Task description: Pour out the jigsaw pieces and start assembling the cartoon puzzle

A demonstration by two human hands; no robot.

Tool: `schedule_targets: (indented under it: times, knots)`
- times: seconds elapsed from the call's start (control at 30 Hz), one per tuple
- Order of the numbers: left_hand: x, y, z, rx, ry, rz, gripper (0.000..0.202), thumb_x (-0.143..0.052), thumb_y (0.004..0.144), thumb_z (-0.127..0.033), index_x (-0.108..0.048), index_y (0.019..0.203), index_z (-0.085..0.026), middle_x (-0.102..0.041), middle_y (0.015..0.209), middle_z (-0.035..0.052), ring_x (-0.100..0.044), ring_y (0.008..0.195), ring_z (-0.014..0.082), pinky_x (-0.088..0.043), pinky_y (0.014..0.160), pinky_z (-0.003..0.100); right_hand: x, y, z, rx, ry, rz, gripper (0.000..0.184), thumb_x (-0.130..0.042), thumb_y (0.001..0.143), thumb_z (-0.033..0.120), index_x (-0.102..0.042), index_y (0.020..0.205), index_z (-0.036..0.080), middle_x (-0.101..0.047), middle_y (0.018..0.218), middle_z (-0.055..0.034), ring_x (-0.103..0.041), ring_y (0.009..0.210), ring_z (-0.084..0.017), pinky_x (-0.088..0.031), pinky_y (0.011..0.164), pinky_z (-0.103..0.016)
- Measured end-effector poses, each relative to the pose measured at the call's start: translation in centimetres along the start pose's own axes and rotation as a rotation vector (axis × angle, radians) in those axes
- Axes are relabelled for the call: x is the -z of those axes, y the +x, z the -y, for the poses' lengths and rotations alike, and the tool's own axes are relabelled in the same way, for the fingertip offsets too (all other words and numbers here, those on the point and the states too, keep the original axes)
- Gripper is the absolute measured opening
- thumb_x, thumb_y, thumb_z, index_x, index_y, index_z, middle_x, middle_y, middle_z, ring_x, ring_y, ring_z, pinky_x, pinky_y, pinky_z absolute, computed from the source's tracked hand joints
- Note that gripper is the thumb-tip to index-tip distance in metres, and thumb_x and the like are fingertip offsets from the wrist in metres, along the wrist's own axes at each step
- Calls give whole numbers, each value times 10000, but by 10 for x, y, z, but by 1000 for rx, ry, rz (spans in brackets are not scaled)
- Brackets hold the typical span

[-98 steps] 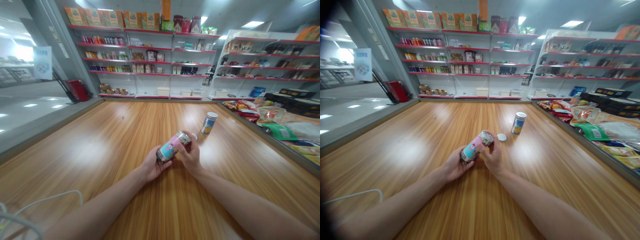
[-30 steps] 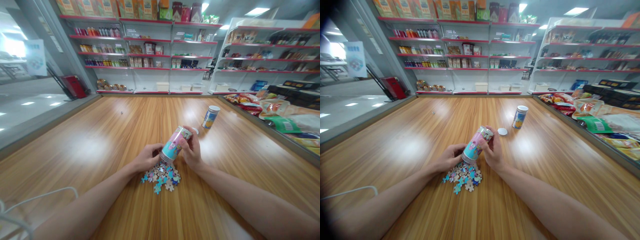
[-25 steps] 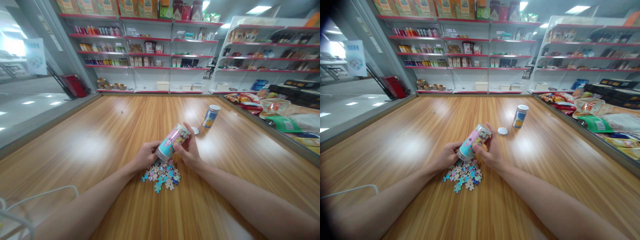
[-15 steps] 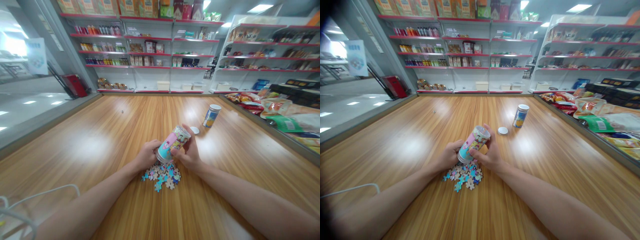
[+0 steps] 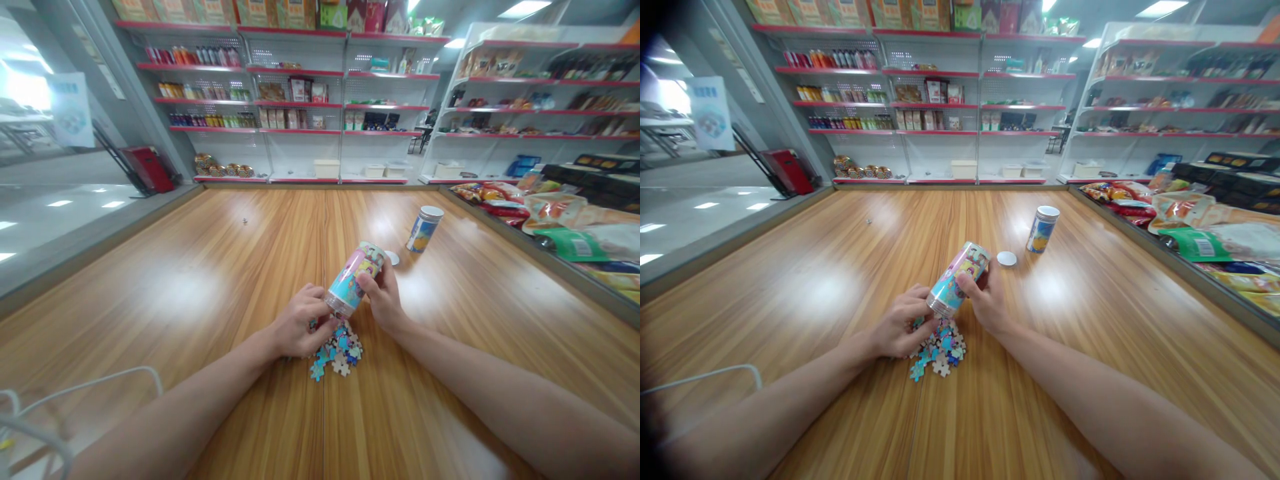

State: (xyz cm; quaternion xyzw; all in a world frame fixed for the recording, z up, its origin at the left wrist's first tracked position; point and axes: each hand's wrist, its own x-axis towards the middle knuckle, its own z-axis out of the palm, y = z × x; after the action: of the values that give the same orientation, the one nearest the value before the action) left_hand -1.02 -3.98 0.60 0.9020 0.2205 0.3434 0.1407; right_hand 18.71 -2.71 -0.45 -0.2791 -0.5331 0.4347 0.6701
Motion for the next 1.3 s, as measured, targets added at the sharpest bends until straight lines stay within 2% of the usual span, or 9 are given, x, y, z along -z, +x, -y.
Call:
schedule_targets:
  times: [0.13,0.33,0.5,0.63,0.77,0.83,0.97,1.13,1.3]
  knots:
    - [-1,-1,-2,-78,64,74,122,-558,824,-188,-624,725,-160,-644,686,56,-569,794,196,-372,751,354,-1,-1,1,28,-14,26,388,-763,806,364,-522,1086,245,-565,937,3,-559,791,-133,-536,704,-267]
    - [4,-2,6,-42,46,-73,177,-525,804,-125,-680,734,-173,-580,581,24,-500,669,164,-372,690,338,-2,-1,1,42,-12,-27,418,-772,797,345,-511,1108,249,-554,901,12,-536,751,-125,-511,641,-244]
    - [2,-1,15,186,70,-136,230,-495,876,-169,-724,893,-175,-690,824,60,-600,811,183,-481,761,341,2,3,-1,20,25,-137,355,-759,806,357,-506,1027,243,-527,840,34,-519,711,-111,-489,614,-221]
    - [0,4,11,174,80,197,369,-505,936,-309,-637,1272,-234,-594,1357,84,-486,1333,267,-404,1126,452,5,7,-5,-47,15,-212,340,-735,819,396,-516,1020,233,-546,863,27,-531,704,-111,-481,593,-218]
    - [-4,5,-9,140,-6,400,457,-483,964,-425,-543,1387,-263,-524,1459,82,-403,1427,272,-261,1228,503,7,11,-10,-110,8,-273,355,-722,819,439,-525,1029,231,-566,885,18,-534,684,-112,-472,557,-216]
    - [-7,5,-17,131,-121,418,447,-505,957,-432,-570,1362,-255,-580,1402,92,-474,1374,259,-318,1202,471,8,12,-12,-125,8,-278,359,-722,816,445,-528,1031,233,-571,887,19,-543,685,-113,-487,569,-220]
    - [-13,4,-16,267,-344,122,337,-585,919,-397,-708,1153,-189,-721,1120,107,-663,1074,223,-520,958,344,8,11,-13,-146,35,-231,379,-729,811,434,-509,1056,247,-562,864,30,-550,656,-106,-501,541,-212]
    - [-8,5,-2,563,-534,-383,258,-655,869,-387,-731,935,-150,-714,860,52,-634,771,150,-502,730,260,7,7,-9,-138,59,-99,523,-783,776,393,-437,1145,261,-576,934,11,-603,710,-135,-551,518,-232]
    - [-5,8,7,691,-574,-347,352,-674,834,-462,-752,766,-126,-577,593,-5,-485,571,100,-373,553,219,3,3,-4,-102,-1,-13,622,-813,757,370,-385,1198,271,-585,960,-3,-627,749,-160,-599,565,-285]
